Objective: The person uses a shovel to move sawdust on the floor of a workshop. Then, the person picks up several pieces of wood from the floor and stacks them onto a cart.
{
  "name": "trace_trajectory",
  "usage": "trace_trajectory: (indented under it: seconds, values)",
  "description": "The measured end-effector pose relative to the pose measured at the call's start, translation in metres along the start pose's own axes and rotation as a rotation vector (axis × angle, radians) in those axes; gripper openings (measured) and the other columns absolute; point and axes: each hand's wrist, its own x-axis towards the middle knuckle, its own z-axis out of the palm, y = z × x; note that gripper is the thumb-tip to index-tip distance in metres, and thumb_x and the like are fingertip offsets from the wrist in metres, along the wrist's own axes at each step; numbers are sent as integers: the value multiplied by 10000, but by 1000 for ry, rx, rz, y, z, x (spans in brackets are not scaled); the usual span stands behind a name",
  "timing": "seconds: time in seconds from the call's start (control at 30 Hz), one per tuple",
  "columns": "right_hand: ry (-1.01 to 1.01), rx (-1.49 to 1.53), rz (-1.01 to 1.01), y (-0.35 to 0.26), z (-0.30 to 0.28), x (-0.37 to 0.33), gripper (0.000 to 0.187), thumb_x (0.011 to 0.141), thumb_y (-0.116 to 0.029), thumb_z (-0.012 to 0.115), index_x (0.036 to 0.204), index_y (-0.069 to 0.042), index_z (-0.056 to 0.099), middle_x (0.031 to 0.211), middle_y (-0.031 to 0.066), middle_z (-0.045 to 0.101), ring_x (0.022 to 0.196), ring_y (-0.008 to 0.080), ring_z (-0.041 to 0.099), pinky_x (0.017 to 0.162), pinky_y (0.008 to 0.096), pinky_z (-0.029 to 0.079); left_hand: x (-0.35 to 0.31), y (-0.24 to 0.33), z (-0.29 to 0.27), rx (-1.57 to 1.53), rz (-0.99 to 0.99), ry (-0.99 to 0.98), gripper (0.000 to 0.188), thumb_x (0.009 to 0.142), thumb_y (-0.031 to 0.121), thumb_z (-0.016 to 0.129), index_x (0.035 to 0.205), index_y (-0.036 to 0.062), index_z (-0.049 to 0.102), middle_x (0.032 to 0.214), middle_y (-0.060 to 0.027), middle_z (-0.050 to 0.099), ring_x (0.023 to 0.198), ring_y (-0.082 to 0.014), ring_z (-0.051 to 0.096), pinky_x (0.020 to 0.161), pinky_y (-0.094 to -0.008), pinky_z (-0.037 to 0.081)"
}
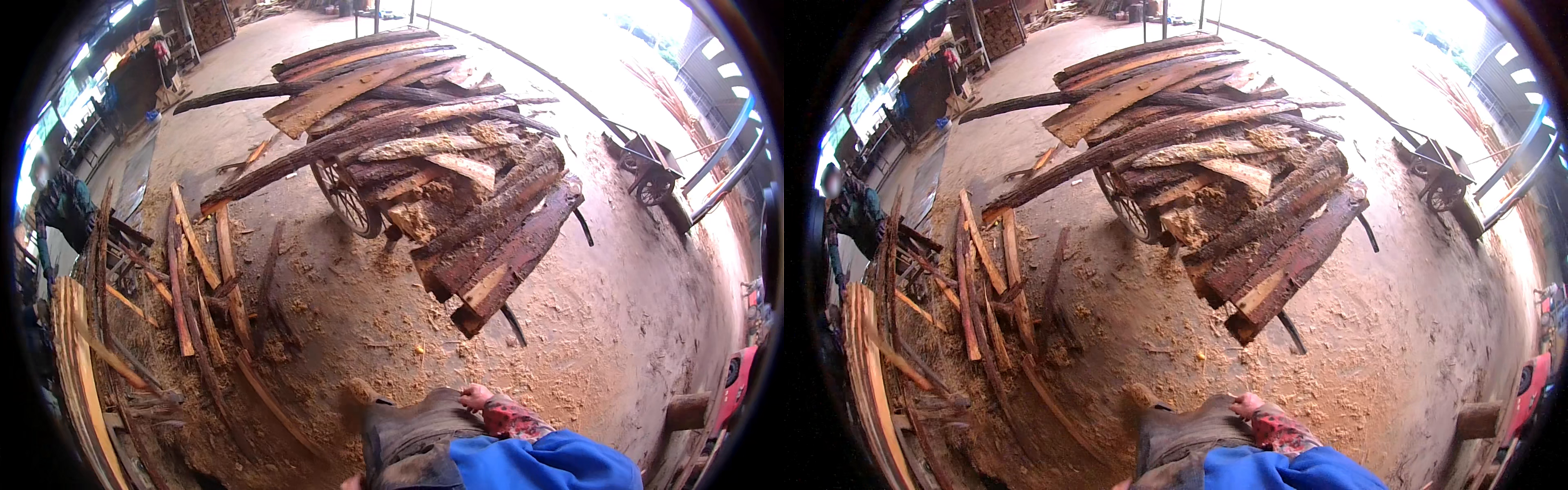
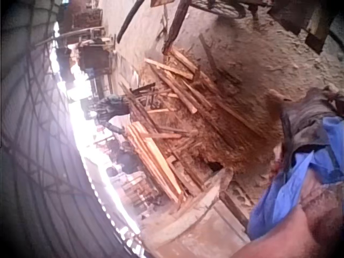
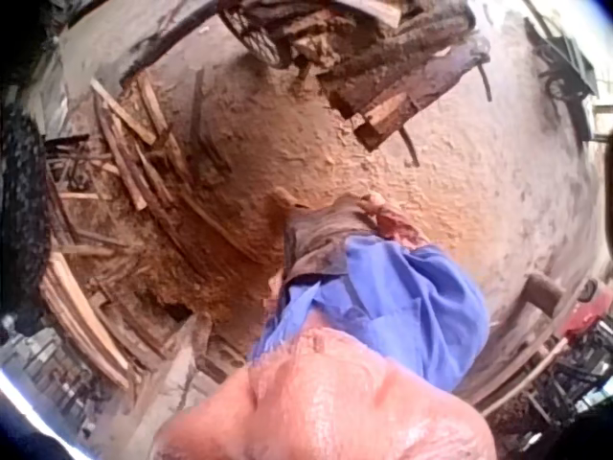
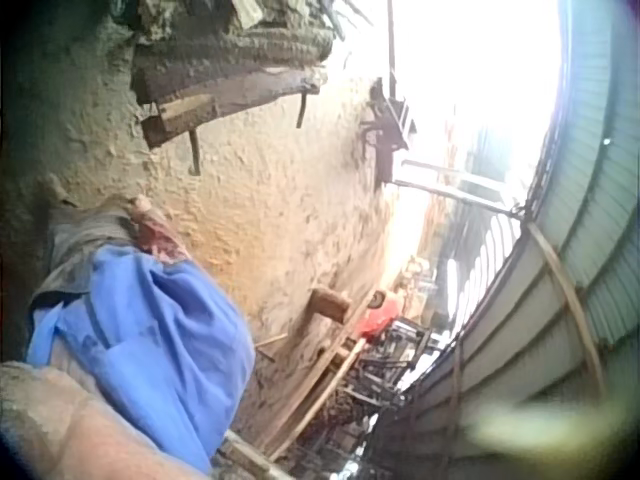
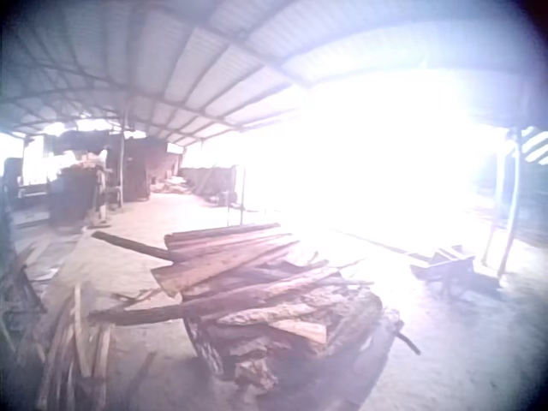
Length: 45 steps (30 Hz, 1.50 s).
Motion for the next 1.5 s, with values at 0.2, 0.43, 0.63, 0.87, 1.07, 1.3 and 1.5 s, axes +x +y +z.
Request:
trace_trajectory:
  seconds: [0.2, 0.43, 0.63, 0.87, 1.07, 1.3, 1.5]
  values:
    - [109, 295, 85, -53, 12, -29, 272, 830, -248, 606, 982, -31, 669, 773, 71, 667, 687, 155, 644, 586, 300, 545, 96, 146, -43, -241, 119, -123, 158, 838, 165, 575, 767, 26, 547, 726, -157, 630, 583, -257, 613, 548, -386, 539]
    - [224, 211, 170, -106, 6, -37, 289, 819, -280, 620, 951, -29, 683, 765, 66, 663, 641, 145, 626, 544, 295, 521, 146, 346, -4, -371, 285, -173, 137, 883, 135, 580, 945, 22, 534, 843, -121, 644, 701, -209, 644, 605, -313, 548]
    - [162, 317, 102, -172, -37, 20, 307, 830, -275, 615, 978, -12, 674, 807, 72, 672, 665, 160, 632, 584, 308, 527, 164, 409, 63, -314, 315, -317, 141, 897, 146, 560, 951, 16, 553, 875, -142, 653, 739, -224, 649, 643, -344, 552]
    - [226, -193, -568, -347, -118, 79, 262, 842, -249, 604, 966, -26, 661, 735, 131, 661, 679, 203, 647, 642, 326, 511, 147, 455, 87, -343, 231, -235, 180, 893, 132, 558, 978, -25, 538, 873, -157, 645, 732, -223, 648, 658, -329, 551]
    - [295, -221, -783, -491, -168, 117, 275, 818, -248, 615, 978, -26, 639, 865, 185, 645, 826, 333, 631, 703, 390, 504, 145, 555, 80, -376, 396, -125, 172, 903, 101, 545, 1015, -29, 530, 870, -159, 638, 732, -225, 645, 655, -326, 549]
    - [413, -103, -759, -574, -151, 142, 287, 833, -247, 605, 998, -15, 634, 874, 182, 643, 845, 320, 630, 738, 381, 506, 164, 717, 79, -326, 680, -245, 219, 893, 133, 589, 1026, -33, 535, 875, -152, 642, 737, -200, 642, 682, -315, 542]
    - [415, 55, -584, -607, -108, 141, 295, 837, -271, 602, 1000, -28, 637, 925, 183, 646, 893, 328, 625, 760, 380, 499, 211, 826, 71, -198, 782, -421, 205, 892, 98, 582, 1033, -38, 522, 872, -138, 646, 739, -180, 637, 690, -286, 535]
